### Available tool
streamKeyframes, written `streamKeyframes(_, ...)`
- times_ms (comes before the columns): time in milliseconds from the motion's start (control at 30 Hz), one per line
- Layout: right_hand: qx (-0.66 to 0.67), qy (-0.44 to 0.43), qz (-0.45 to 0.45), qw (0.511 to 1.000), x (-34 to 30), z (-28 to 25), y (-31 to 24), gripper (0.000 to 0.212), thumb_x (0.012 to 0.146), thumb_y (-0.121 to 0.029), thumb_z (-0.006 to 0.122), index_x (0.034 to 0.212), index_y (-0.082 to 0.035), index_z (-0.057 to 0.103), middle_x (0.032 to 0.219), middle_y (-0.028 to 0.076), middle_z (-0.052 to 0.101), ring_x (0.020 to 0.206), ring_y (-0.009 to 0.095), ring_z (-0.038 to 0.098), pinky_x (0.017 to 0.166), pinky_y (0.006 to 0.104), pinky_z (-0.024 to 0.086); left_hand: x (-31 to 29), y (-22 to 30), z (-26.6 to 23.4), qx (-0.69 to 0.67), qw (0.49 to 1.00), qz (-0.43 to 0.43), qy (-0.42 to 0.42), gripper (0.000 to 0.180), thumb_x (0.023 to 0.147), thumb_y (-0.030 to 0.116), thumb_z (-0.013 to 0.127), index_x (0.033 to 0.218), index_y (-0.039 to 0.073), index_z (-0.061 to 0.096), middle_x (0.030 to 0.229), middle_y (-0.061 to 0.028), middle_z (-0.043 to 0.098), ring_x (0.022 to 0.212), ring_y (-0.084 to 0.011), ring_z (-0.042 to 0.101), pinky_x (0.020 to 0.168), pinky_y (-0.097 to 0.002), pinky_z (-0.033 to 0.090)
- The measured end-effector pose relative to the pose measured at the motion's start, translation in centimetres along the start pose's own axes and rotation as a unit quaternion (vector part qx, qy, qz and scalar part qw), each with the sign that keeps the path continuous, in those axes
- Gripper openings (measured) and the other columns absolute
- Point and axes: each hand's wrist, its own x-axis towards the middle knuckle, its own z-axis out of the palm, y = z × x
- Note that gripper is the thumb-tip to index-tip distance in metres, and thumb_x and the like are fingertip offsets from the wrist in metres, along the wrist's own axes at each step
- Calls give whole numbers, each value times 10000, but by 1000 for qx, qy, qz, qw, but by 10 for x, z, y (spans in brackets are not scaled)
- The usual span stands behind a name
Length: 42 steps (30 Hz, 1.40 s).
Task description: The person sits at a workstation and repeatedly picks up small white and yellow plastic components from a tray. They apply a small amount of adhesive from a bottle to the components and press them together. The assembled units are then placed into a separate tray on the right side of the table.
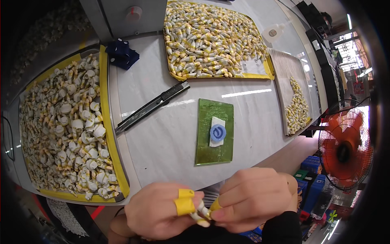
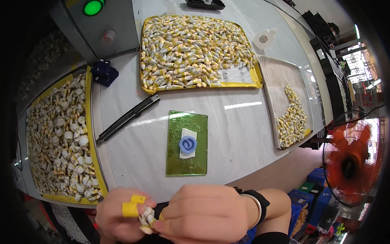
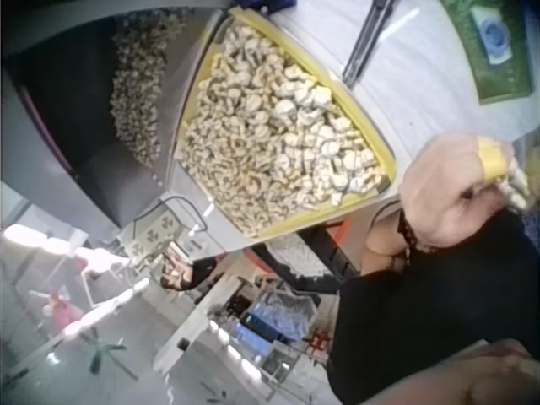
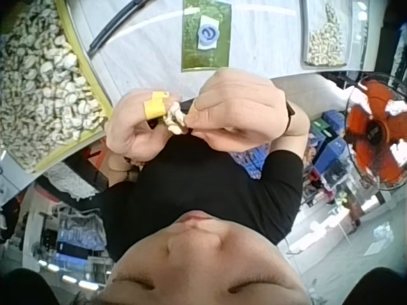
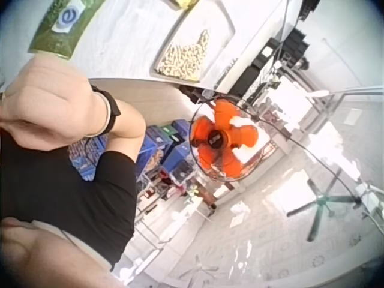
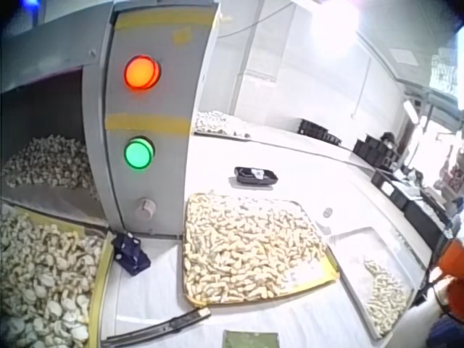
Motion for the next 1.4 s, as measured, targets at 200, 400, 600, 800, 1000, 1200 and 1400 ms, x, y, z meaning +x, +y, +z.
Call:
streamKeyframes(200,155,8,50,987,11,-1,13,178,751,-15,721,925,-34,688,801,73,587,685,186,539,591,275,412,-8,10,9,-309,929,-169,116,207,769,21,732,948,-58,666,851,-117,686,754,-160,657,685,-256,497)
streamKeyframes(400,183,-63,129,973,12,0,9,145,747,-91,767,872,-54,703,791,31,523,684,166,513,563,269,397,-6,7,5,-349,914,-199,62,160,766,15,733,907,-35,677,802,-93,688,732,-139,655,677,-236,488)
streamKeyframes(600,168,-91,124,974,13,0,8,149,771,-76,737,901,-43,674,790,48,527,688,187,526,578,276,410,-8,7,8,-341,911,-228,45,109,773,25,732,865,-11,684,789,-79,691,715,-126,660,650,-223,487)
streamKeyframes(800,142,-121,123,975,15,-3,8,145,772,-83,737,897,-54,669,797,48,534,688,186,531,576,274,408,-11,8,6,-314,918,-241,26,132,786,69,735,893,12,684,798,-71,693,715,-126,665,641,-218,492)
streamKeyframes(1000,111,-103,62,987,14,1,5,221,751,-215,775,886,-69,678,800,26,525,669,173,514,575,285,395,-4,22,-22,-107,980,-149,-72,199,770,86,736,952,31,680,798,-73,681,696,-183,661,609,-243,499)
streamKeyframes(1200,23,29,70,997,-11,-20,5,362,671,-418,797,791,-98,680,778,17,493,649,162,480,573,286,369,-9,91,-122,403,897,-179,43,291,641,76,708,925,19,684,814,-109,685,752,-266,661,733,-355,503)
streamKeyframes(1400,-40,96,126,987,-25,-22,-1,363,617,-414,823,700,-97,668,709,14,488,612,151,474,538,268,355,50,31,-255,449,866,-169,140,363,794,71,653,1149,29,594,968,-83,649,874,-149,615,758,-285,483)
